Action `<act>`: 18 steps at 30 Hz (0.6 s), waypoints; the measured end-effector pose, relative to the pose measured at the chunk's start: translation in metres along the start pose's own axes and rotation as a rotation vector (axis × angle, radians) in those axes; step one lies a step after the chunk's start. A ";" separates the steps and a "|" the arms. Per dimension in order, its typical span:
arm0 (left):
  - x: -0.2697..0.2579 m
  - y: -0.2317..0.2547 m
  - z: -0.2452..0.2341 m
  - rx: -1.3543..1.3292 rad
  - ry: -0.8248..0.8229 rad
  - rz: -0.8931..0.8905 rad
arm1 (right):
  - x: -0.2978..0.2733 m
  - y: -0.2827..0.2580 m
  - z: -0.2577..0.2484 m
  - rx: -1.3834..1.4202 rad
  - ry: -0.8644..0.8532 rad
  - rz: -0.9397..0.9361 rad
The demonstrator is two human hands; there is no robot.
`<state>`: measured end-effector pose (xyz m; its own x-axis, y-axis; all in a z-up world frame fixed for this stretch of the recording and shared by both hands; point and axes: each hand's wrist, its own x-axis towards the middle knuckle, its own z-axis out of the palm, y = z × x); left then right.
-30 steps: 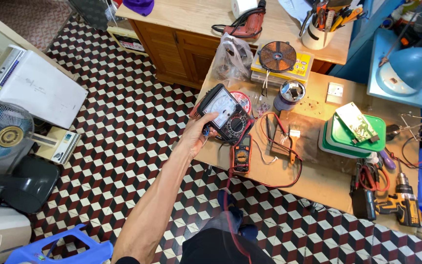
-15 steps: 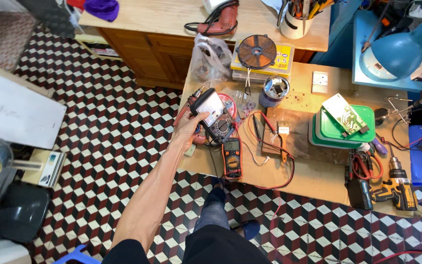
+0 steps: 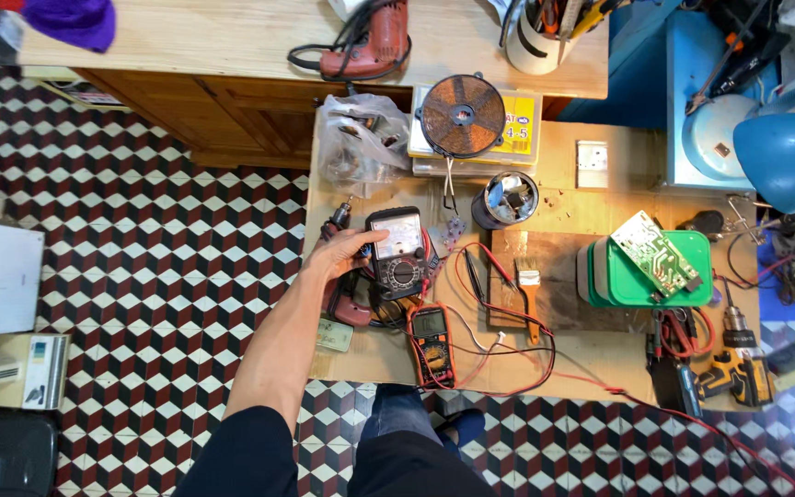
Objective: The person uses a heat gun on a small electronic component, then inspects it with a magnifying glass. They subsequently use a multimeter to test the component's electrical continuity and resistance, manipulating the probes against the component's terminals.
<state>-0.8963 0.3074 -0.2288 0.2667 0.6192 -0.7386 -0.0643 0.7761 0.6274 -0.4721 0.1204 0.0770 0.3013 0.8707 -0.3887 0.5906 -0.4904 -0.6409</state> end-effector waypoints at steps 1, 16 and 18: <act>0.010 -0.005 -0.005 -0.012 -0.009 -0.008 | -0.004 -0.003 -0.004 -0.020 0.007 0.018; -0.100 0.034 0.053 0.238 0.391 0.516 | -0.035 -0.065 -0.033 -0.627 -0.195 -0.590; -0.136 0.047 0.112 0.157 0.144 0.452 | -0.021 -0.076 -0.024 -0.669 -0.176 -0.881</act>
<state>-0.8283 0.2457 -0.0714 0.1096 0.9083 -0.4037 0.0052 0.4056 0.9140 -0.5049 0.1401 0.1498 -0.4994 0.8610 -0.0966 0.8450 0.4594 -0.2737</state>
